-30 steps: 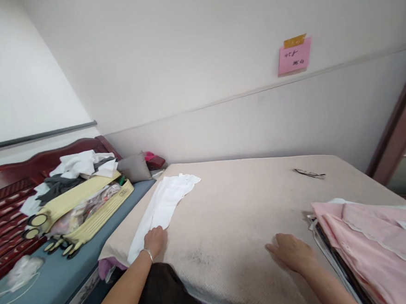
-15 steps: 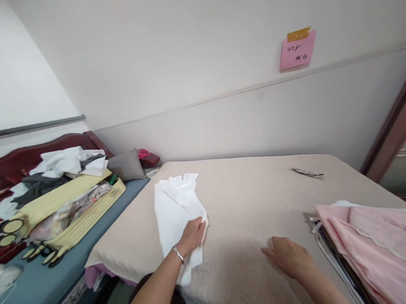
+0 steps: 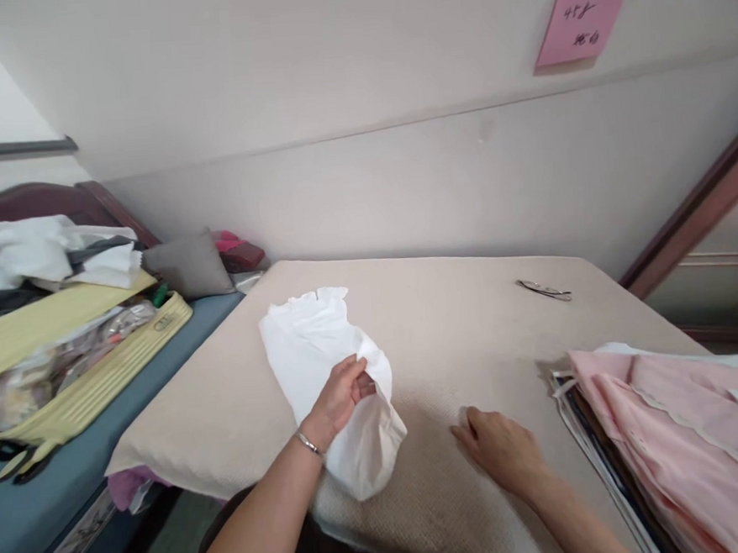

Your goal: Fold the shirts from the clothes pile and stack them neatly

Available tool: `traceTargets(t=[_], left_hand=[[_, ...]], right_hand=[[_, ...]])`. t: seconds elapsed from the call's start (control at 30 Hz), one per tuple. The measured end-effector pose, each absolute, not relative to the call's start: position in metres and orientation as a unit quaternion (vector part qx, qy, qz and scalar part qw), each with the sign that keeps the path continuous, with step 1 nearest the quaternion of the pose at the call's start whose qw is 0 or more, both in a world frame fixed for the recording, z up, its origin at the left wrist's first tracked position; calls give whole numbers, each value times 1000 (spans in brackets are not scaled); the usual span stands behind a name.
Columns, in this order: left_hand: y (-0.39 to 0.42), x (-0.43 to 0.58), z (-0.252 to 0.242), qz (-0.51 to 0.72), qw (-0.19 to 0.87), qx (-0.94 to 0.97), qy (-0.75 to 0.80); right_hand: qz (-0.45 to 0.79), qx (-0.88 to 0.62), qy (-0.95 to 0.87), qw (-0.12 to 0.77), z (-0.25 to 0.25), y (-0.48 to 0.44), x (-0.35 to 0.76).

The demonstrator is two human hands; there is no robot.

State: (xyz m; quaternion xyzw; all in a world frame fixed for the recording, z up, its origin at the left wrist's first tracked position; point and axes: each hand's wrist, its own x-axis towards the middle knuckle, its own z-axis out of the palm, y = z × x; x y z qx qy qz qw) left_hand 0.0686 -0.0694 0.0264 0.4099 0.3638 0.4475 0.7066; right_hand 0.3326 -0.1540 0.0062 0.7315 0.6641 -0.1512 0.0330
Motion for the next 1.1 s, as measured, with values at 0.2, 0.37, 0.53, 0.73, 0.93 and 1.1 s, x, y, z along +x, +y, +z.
traceTargets(t=[0.2,0.37,0.53,0.73,0.93,1.1], left_hand=[[-66,57,49,515,767,284,256],[-74,59,60,524,757,304,244],[-106,87,62,341,742,506,278],[-143,117,31,140,625,734,225],[-129,98,46,160,639,721,216],[-84,46,61,351,504,615,494]], right_hand=[[-205,706,676,-38,9,-155,318],[-390,574,678,-244,15,-164,297],[-432,502,645,-382,35,-174,293],[-432,648,528,-340,11,-158,299],[-418,669,475,-390,15,-147,340],[-46,874,420,-239,50,-145,417]])
